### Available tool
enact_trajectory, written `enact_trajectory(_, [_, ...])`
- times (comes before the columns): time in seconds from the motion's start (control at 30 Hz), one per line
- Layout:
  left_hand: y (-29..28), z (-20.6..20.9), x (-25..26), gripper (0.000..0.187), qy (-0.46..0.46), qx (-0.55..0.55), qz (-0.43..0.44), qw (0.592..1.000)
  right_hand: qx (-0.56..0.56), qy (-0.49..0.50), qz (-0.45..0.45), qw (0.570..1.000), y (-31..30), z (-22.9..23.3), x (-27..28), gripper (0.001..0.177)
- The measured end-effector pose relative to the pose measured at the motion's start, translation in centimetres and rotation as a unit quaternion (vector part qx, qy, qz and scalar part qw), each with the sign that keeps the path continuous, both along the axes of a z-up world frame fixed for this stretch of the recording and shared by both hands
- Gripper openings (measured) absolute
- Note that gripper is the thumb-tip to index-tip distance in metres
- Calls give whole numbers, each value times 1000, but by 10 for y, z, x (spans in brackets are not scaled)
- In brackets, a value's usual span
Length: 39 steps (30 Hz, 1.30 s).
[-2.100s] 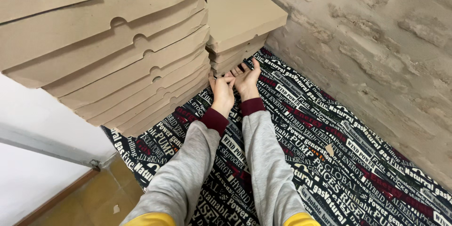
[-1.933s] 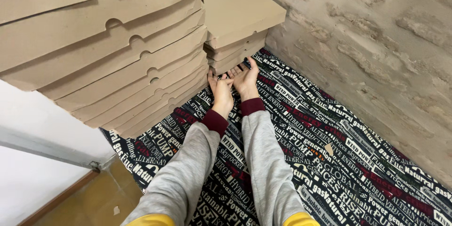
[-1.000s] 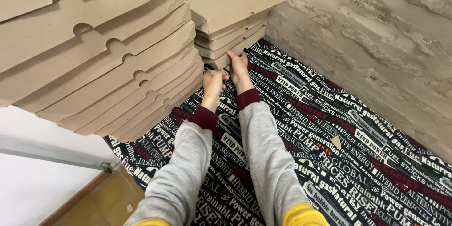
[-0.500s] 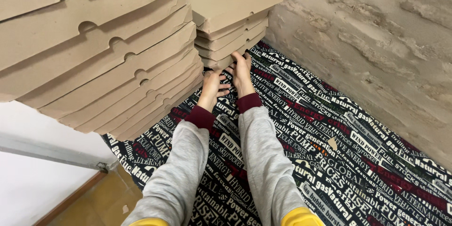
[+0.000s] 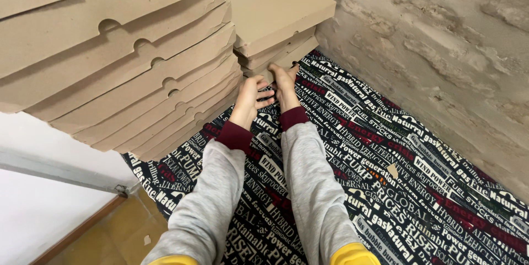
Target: The person folds cardboard pizza boxes by hand one at a time, tucking in the sides and front flaps to assemble them, and then places each assembled box into a stack.
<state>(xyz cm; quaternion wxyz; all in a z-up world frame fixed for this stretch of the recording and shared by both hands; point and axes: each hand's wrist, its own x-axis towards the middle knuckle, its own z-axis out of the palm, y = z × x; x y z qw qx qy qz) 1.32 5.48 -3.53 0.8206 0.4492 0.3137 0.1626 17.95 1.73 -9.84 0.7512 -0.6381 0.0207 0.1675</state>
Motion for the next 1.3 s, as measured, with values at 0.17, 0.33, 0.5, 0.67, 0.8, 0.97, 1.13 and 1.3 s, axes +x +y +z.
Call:
enact_trajectory(0.17, [-10,9,2,70,-84,-116,24,989,-10,-13,-7,1000,4,-30,26,137])
enact_trajectory(0.33, [2,-18,16,54,-157,-221,90,958,65,7,-22,998,-8,35,-29,130])
enact_trajectory(0.5, [1,-8,2,48,-225,-286,63,929,53,-21,-20,998,-3,-36,21,105])
enact_trajectory(0.67, [-6,7,-3,54,-274,-329,83,900,52,-18,-36,998,14,-105,71,56])
enact_trajectory(0.8, [-4,7,-1,46,-307,-335,72,888,60,-17,-62,996,9,-107,82,47])
enact_trajectory(0.97, [-6,27,-14,34,-319,-349,84,877,39,-25,-79,996,-56,-108,88,51])
enact_trajectory(1.13, [1,3,5,44,-349,-362,92,860,19,-6,-45,999,-184,-48,29,38])
enact_trajectory(1.3, [-13,7,0,51,-354,-351,88,862,16,3,6,1000,-253,18,-44,38])
